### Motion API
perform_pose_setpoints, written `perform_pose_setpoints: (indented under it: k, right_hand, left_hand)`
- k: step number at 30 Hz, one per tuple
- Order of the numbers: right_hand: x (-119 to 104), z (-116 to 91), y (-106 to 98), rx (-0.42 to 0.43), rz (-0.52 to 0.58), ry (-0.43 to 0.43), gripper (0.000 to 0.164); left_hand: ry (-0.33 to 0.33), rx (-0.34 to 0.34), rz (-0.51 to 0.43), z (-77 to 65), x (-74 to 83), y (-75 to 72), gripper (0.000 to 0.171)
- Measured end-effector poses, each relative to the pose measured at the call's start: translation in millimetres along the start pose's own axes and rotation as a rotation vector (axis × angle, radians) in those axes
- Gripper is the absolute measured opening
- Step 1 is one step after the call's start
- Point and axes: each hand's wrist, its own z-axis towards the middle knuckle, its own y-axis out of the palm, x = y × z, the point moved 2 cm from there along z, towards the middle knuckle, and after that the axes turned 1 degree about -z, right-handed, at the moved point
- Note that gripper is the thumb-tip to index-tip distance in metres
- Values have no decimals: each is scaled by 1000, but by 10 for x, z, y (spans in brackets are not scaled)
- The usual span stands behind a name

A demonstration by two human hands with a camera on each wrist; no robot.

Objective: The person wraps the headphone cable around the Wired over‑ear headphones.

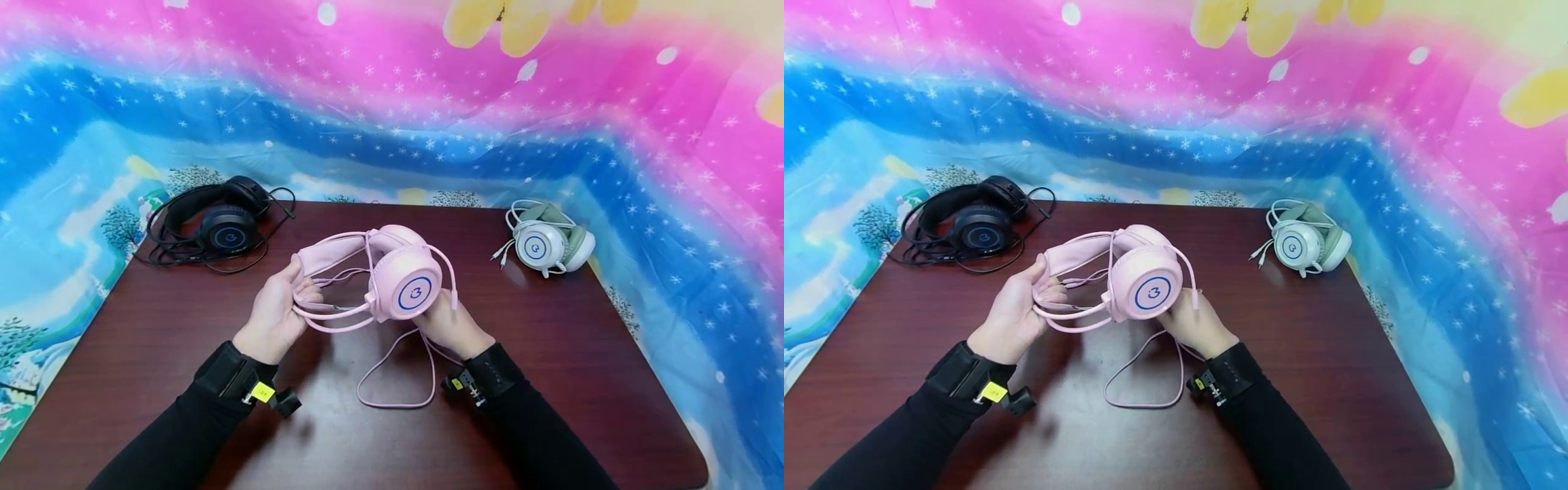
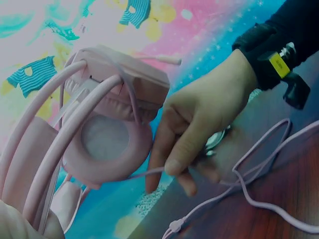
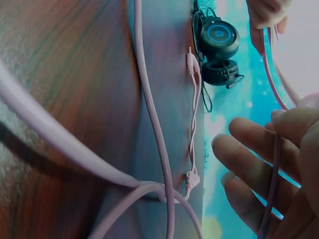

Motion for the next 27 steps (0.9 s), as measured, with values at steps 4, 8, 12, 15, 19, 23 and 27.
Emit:
perform_pose_setpoints:
  k: [4,8,12,15,19,23,27]
  right_hand:
    - [-68,9,59,11,-106,-26,27]
    - [-150,28,94,2,-169,-68,34]
    - [-233,44,99,-46,-253,-134,22]
    - [-303,43,85,-89,-309,-163,16]
    - [-401,28,65,-129,-348,-199,14]
    - [-496,15,33,-166,-314,-249,21]
    - [-545,9,2,-203,-253,-249,28]
  left_hand:
    - [35,25,-5,6,10,11,28]
    - [84,74,3,5,17,12,22]
    - [124,116,14,8,21,4,20]
    - [155,124,23,20,18,2,23]
    - [242,135,67,38,5,-7,30]
    - [373,162,136,61,-12,-38,38]
    - [483,200,185,81,-30,-59,44]
